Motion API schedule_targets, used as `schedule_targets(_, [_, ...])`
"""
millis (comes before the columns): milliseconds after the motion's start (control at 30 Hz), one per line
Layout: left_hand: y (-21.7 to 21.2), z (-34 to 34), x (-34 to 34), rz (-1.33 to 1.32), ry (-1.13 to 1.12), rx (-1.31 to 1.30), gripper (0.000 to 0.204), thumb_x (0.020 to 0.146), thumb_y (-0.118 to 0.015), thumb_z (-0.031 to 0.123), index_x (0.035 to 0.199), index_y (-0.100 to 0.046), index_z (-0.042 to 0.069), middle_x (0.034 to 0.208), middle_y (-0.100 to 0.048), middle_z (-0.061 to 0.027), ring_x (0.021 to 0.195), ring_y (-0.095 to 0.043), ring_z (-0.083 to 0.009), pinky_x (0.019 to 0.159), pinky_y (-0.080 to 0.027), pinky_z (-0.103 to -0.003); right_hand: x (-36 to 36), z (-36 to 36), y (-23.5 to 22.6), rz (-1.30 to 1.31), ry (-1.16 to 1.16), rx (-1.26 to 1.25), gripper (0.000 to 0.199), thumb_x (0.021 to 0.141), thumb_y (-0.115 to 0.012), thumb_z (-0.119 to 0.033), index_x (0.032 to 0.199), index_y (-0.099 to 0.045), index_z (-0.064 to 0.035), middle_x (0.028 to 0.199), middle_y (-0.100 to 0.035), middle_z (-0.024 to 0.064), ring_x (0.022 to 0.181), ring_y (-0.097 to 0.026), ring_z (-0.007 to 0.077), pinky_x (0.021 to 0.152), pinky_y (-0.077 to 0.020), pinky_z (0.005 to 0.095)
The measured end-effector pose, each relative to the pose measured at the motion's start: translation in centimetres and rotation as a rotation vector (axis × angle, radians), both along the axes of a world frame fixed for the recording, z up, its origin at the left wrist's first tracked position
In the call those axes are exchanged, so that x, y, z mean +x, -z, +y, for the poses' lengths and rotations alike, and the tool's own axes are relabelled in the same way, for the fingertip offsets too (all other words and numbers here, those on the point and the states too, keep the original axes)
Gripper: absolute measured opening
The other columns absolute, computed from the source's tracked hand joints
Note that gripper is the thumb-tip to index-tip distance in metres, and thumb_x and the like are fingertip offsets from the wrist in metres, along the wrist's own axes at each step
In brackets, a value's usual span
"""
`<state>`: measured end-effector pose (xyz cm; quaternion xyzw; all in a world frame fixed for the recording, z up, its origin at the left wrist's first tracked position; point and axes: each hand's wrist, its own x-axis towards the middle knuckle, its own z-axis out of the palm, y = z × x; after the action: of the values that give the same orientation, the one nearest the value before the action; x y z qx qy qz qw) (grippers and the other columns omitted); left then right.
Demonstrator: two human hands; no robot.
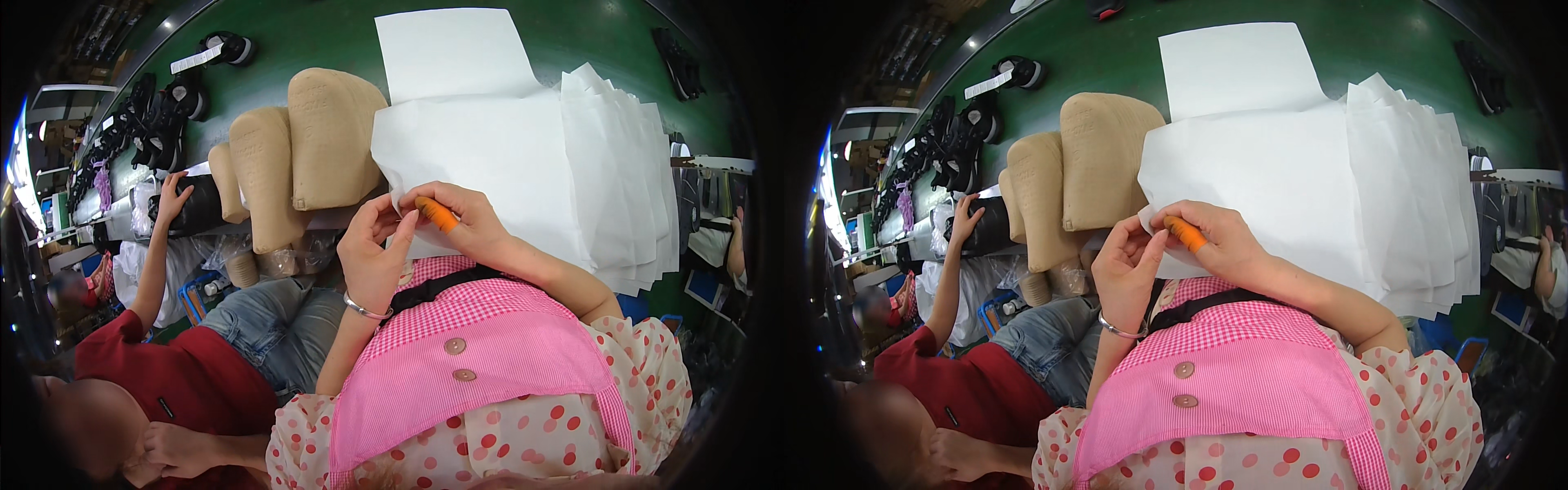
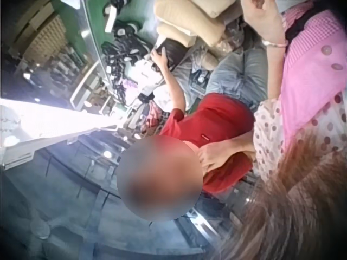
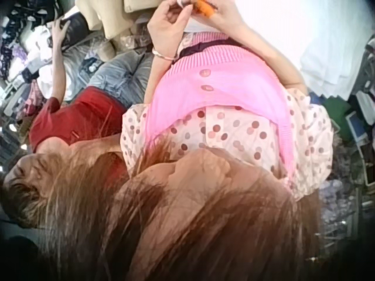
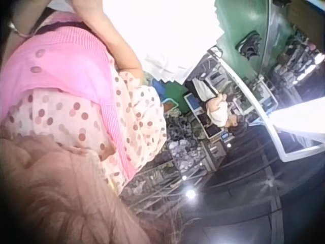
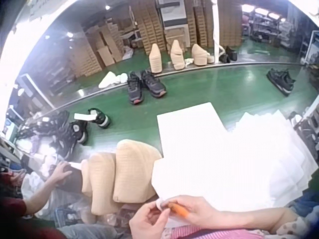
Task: The person repeatedly folds white tissue paper sheets by hand and stacks them on a green worktable. The person uses an orange utility knife to trim edges of the folded sheets. Shoe lasts and other materials are visible nearby.
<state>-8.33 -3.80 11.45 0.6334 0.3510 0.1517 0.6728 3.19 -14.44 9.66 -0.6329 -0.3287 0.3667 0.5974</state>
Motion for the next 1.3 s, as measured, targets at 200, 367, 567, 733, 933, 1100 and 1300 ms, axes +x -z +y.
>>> schedule_targets(200, [2.7, 1.2, -1.3, 0.058, 0.022, 0.145, 0.017, 0.089, -0.061, 0.005, 0.103, -0.059, -0.005, 0.089, -0.063, -0.0047, 0.077, -0.061, -0.0088, 0.071, -0.050, -0.022, -0.1, -0.3, 0.1, 0.196, 0.021, -0.004, 0.020, 0.092, -0.053, -0.004, 0.111, -0.060, -0.0043, 0.099, -0.065, 0.0097, 0.090, -0.064, 0.0180, 0.081, -0.0508, 0.0283])
schedule_targets(367, [1.7, 1.4, -2.0, 0.004, -0.030, -0.359, 0.012, 0.091, -0.059, 0.006, 0.100, -0.056, -0.003, 0.091, -0.062, -0.0072, 0.077, -0.063, -0.0121, 0.071, -0.052, -0.024, 0.1, -0.5, 0.2, -0.028, -0.019, -0.083, 0.018, 0.090, -0.057, -0.007, 0.108, -0.061, -0.0046, 0.099, -0.065, 0.0092, 0.089, -0.064, 0.0200, 0.080, -0.0511, 0.0293])
schedule_targets(567, [2.1, 0.4, -4.1, 0.012, -0.097, -0.758, 0.014, 0.094, -0.053, 0.004, 0.107, -0.050, -0.001, 0.099, -0.062, -0.0135, 0.089, -0.066, -0.0210, 0.079, -0.056, -0.031, -0.4, -0.7, 0.8, -0.168, -0.116, -0.108, 0.017, 0.086, -0.062, -0.007, 0.103, -0.063, -0.0052, 0.096, -0.065, 0.0093, 0.086, -0.064, 0.0223, 0.076, -0.0511, 0.0298])
schedule_targets(733, [2.9, 0.1, -5.2, 0.044, -0.077, -0.814, 0.012, 0.095, -0.054, 0.008, 0.104, -0.051, 0.001, 0.095, -0.062, -0.0107, 0.084, -0.065, -0.0179, 0.076, -0.056, -0.030, -0.4, -0.9, 1.0, -0.294, -0.182, -0.135, 0.015, 0.086, -0.063, -0.006, 0.101, -0.063, -0.0053, 0.094, -0.065, 0.0080, 0.084, -0.064, 0.0206, 0.074, -0.0510, 0.0292])
schedule_targets(933, [2.6, -0.1, -3.8, -0.021, -0.081, -0.613, 0.012, 0.095, -0.056, 0.015, 0.092, -0.054, 0.003, 0.081, -0.063, -0.0058, 0.073, -0.062, -0.0100, 0.065, -0.050, -0.022, -0.4, -0.6, 0.8, -0.283, -0.167, -0.196, 0.019, 0.085, -0.065, -0.008, 0.103, -0.062, -0.0055, 0.093, -0.065, 0.0087, 0.084, -0.064, 0.0211, 0.075, -0.0514, 0.0304])
schedule_targets(1100, [1.6, -0.5, -2.4, -0.040, -0.069, -0.443, 0.017, 0.097, -0.054, 0.017, 0.090, -0.056, 0.001, 0.086, -0.064, -0.0065, 0.072, -0.062, -0.0088, 0.068, -0.051, -0.022, -0.4, -0.8, 0.1, -0.190, -0.186, -0.164, 0.022, 0.086, -0.065, -0.016, 0.103, -0.062, -0.0039, 0.094, -0.064, 0.0123, 0.082, -0.065, 0.0255, 0.074, -0.0523, 0.0327])
schedule_targets(1300, [2.6, -0.4, -2.2, -0.056, -0.017, -0.407, 0.017, 0.097, -0.052, 0.015, 0.105, -0.057, 0.000, 0.089, -0.060, -0.0048, 0.077, -0.059, -0.0114, 0.074, -0.051, -0.025, -0.4, -1.2, 1.1, -0.229, -0.116, -0.162, 0.018, 0.086, -0.062, -0.011, 0.102, -0.063, -0.0034, 0.088, -0.065, 0.0118, 0.078, -0.065, 0.0247, 0.071, -0.0518, 0.0327])
